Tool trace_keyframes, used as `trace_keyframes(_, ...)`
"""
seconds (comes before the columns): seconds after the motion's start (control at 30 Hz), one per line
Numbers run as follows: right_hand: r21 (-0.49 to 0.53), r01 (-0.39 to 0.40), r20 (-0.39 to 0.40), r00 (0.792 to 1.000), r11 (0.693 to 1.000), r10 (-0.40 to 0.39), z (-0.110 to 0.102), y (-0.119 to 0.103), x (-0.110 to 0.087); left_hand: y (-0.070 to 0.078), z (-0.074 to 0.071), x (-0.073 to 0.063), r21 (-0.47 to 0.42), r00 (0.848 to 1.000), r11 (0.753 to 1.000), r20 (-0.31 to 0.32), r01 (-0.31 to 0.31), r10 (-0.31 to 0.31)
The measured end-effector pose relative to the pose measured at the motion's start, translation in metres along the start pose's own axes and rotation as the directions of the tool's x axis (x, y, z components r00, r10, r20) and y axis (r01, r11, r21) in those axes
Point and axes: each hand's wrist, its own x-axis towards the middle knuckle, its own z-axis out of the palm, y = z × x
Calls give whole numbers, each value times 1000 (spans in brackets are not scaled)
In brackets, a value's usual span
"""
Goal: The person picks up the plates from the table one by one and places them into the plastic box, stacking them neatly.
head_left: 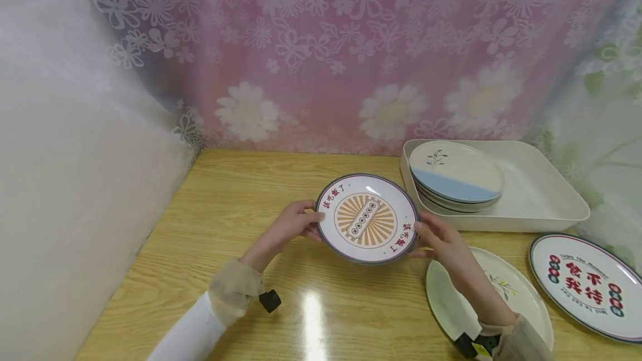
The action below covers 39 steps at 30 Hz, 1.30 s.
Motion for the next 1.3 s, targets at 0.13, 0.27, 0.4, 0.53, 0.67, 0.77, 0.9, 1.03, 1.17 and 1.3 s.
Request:
trace_keyframes(0.13,9,-35,2,999,999,35,2,3,-4,-12,6,-6,-4,1000,1000,19,-3,3)
trace_keyframes(0.27,12,-47,15,999,999,47,2,8,-7,-20,10,-9,-17,999,1000,37,-5,6)
trace_keyframes(0.4,14,-47,25,999,999,47,1,11,-9,-22,12,-10,-19,999,1000,45,-6,7)
trace_keyframes(0.53,15,-54,21,998,998,53,0,12,-10,-22,13,-11,-17,998,1000,54,-11,12)
trace_keyframes(0.67,26,-54,15,998,998,54,-1,11,-10,-21,14,-11,-18,998,1000,66,-6,7)
trace_keyframes(0.77,36,-49,18,999,998,48,-3,9,-10,-20,14,-10,-23,998,1000,67,-2,4)
trace_keyframes(0.9,29,-32,28,999,999,31,-7,7,-9,-19,14,-9,-28,997,999,73,-25,27)
trace_keyframes(1.03,14,-16,35,999,1000,15,-13,4,-7,-16,14,-9,-29,995,998,89,-49,52)
trace_keyframes(1.17,15,-14,42,999,1000,14,-21,1,-5,-12,15,-9,-10,994,998,89,-68,69)
trace_keyframes(1.3,55,2,32,999,998,-4,-32,-1,-1,-11,15,-9,9,992,996,80,-94,93)
